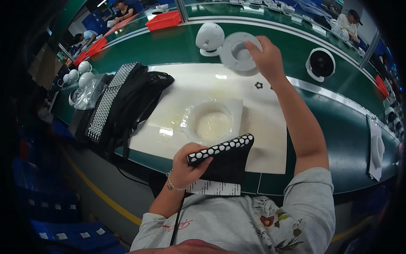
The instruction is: Assembling internal components into spherical light bulb housings on a conveyor belt.
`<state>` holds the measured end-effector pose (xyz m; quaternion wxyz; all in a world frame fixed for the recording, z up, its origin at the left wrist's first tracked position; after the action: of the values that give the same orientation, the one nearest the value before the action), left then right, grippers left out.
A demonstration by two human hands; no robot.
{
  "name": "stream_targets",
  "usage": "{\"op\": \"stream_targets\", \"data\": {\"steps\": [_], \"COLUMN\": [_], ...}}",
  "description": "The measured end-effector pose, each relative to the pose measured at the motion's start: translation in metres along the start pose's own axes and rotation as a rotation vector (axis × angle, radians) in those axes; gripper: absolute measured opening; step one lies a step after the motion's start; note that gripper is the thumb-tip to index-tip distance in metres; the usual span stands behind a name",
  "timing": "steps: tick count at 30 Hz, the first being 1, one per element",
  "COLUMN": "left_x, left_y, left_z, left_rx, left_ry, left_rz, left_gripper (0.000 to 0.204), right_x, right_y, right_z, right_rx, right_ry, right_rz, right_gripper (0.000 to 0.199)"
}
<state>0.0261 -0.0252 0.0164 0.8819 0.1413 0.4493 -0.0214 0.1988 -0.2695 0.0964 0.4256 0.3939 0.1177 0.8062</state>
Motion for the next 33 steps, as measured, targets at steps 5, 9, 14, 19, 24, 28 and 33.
{"op": "stream_targets", "data": {"steps": [5, 9, 14, 19, 24, 28, 33], "left_x": [-0.002, -0.016, -0.022, -0.021, -0.019, -0.017, -0.014], "left_y": [0.006, 0.013, 0.025, 0.025, 0.022, 0.024, 0.023], "left_z": [-0.006, -0.013, -0.026, -0.024, -0.021, -0.022, -0.022], "left_rx": [-0.008, -0.104, -0.224, -0.383, -0.472, -0.47, -0.457], "left_ry": [-0.174, -0.117, 0.067, 0.088, 0.081, 0.088, 0.13], "left_rz": [-0.006, -0.058, -0.067, -0.261, -0.373, -0.381, -0.331], "left_gripper": [0.028, 0.028, 0.026, 0.016, 0.018, 0.015, 0.014], "right_x": [0.053, 0.082, 0.072, 0.079, 0.08, 0.083, 0.073], "right_y": [0.002, -0.001, 0.027, 0.062, 0.057, 0.057, 0.054], "right_z": [-0.047, -0.091, -0.099, -0.132, -0.145, -0.143, -0.138], "right_rx": [0.463, 0.603, 0.528, 0.503, 0.555, 0.635, 0.748], "right_ry": [-0.305, -0.298, -0.059, 0.425, 0.319, 0.028, 0.051], "right_rz": [1.016, 1.002, 0.356, 0.625, 0.751, 0.89, 0.723], "right_gripper": [0.038, 0.037, 0.045, 0.053, 0.043, 0.036, 0.025]}}
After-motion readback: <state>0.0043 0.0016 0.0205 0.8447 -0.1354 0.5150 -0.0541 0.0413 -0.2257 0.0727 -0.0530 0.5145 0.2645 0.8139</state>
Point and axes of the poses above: each hand's wrist, its own z-axis towards the middle knuckle, its own y-axis out of the back of the hand, x = y × z, the point moved 3 cm from there along z, towards the middle knuckle, and after that the axes turned 2 degrees about -z, right-handed, at the moved point
